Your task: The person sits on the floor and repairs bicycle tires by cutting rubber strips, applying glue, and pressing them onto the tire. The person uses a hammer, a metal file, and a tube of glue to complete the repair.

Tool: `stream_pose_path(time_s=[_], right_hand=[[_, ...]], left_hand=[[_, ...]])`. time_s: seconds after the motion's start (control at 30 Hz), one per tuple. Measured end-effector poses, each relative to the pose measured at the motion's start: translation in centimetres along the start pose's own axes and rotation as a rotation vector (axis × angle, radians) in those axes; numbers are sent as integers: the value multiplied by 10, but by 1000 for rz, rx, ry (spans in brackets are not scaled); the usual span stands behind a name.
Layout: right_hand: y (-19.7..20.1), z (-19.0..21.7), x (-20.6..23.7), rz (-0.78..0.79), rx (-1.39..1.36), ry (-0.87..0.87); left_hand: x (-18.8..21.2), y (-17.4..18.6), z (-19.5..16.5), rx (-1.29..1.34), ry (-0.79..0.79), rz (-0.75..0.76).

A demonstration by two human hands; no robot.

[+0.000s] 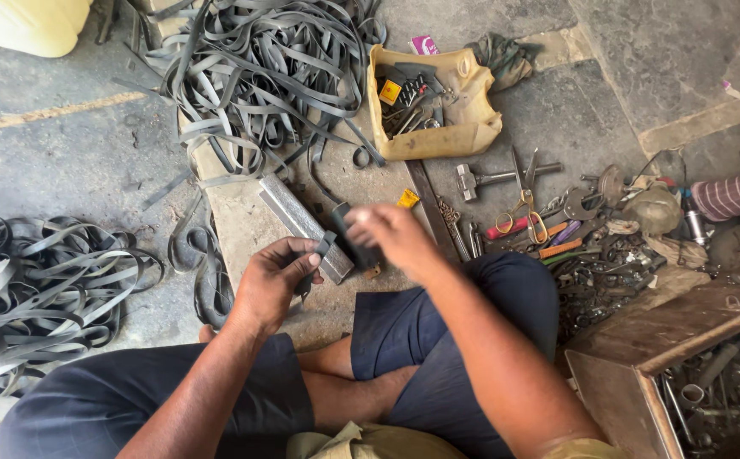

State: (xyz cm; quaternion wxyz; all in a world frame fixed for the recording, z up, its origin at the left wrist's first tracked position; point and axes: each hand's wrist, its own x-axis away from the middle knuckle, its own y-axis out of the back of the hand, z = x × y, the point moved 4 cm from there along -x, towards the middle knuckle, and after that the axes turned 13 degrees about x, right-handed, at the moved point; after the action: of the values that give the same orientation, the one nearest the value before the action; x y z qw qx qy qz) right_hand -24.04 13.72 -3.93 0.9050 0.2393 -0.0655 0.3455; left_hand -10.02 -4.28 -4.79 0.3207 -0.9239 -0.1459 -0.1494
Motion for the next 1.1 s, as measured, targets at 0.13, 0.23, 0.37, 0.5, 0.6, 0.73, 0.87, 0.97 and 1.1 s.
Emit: stream_pose_path(time_s=[0.13, 0.23, 0.37, 0.5, 0.6, 0.73, 0.87, 0.97, 1.1], right_hand=[[-38, 5, 18, 162, -366, -84], [-52, 20, 20, 170, -399, 0], [-57, 22, 19, 87, -314, 32], [-55, 15, 19, -18, -243, 116], [-55, 5, 18, -69, -327, 62], [-65, -2, 17, -121, -359, 19], [-60, -3, 8, -152, -132, -85], [-28, 3, -11, -138, 382, -15], [31, -1, -32, -173, 1066, 314]], left_hand=[[-1, -1, 0, 30, 18, -25], [1, -2, -3, 20, -8, -22], [4, -7, -7, -6, -24, 0], [5, -10, 1, 42, 214, 97], [1, -6, 1, 1, 146, 64], [-7, 4, 4, -78, 137, -10], [-10, 7, 3, -257, 67, -38], [-11, 13, -4, -353, 43, -88], [-12, 24, -12, -330, 33, -186]])
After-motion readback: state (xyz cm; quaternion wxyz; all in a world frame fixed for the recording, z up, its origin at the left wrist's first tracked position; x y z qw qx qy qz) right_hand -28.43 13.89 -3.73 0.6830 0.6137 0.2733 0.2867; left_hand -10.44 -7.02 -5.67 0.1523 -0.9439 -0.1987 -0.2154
